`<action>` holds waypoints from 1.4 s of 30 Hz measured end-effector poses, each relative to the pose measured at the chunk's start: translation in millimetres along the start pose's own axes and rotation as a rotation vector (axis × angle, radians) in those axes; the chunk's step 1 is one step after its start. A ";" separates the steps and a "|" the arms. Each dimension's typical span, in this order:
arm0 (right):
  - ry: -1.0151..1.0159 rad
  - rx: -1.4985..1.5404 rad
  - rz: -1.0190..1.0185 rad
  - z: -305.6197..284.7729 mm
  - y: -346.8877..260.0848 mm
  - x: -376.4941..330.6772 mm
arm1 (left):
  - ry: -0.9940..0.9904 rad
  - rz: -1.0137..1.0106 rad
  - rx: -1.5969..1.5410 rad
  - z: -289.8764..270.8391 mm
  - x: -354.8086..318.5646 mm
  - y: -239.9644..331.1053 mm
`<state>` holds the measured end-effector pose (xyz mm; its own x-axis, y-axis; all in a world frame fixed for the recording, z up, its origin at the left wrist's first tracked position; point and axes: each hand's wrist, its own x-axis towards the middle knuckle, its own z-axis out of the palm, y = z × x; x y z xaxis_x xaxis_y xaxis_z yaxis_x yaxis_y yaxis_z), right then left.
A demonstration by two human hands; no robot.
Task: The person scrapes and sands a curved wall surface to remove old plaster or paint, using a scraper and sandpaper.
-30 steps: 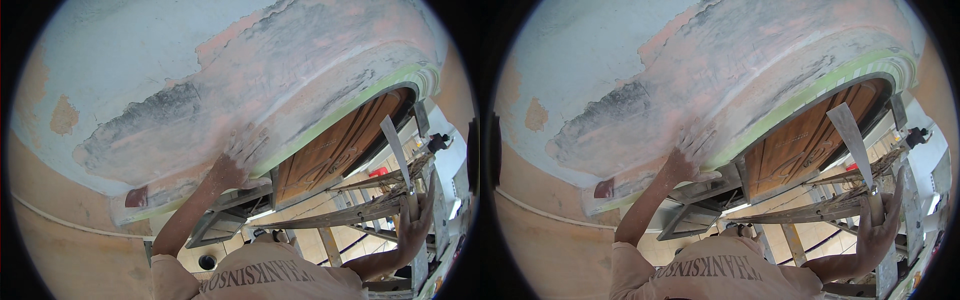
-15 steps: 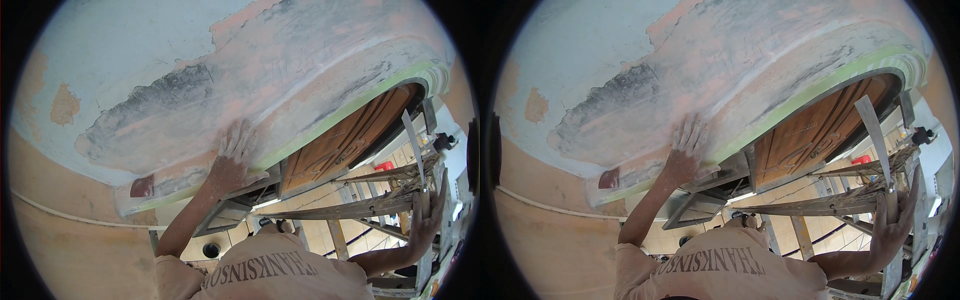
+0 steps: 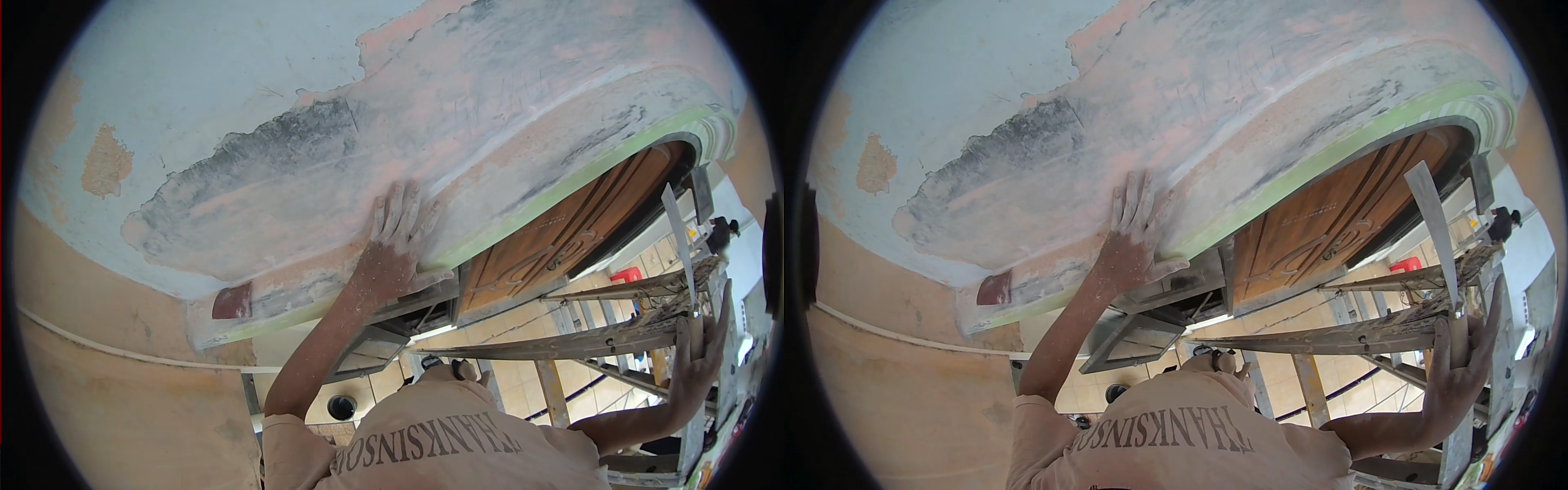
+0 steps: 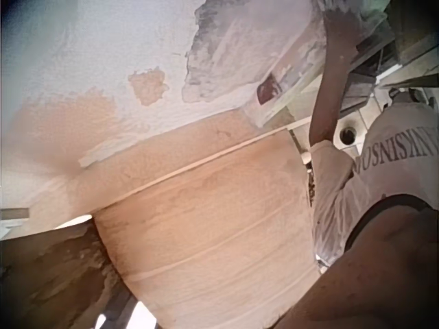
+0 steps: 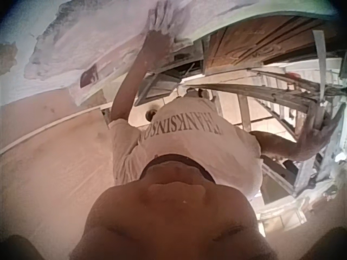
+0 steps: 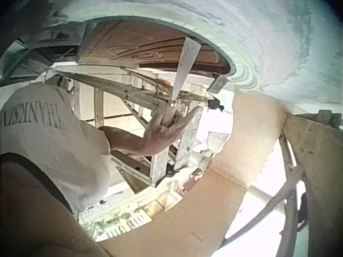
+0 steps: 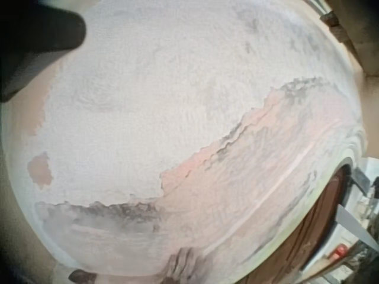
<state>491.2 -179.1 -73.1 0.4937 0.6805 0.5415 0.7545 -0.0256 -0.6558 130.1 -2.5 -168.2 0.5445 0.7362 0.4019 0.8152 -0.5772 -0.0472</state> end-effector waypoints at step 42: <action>-0.012 -0.043 -0.045 -1.5 -1.1 0.8 | 0.146 -0.016 -0.139 -5.2 -58.2 33.5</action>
<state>491.5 -179.6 -71.2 0.4540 0.6903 0.5633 0.7937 -0.0259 -0.6078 124.7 -66.5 -188.4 0.4891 0.6923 0.5305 0.7829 -0.6166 0.0828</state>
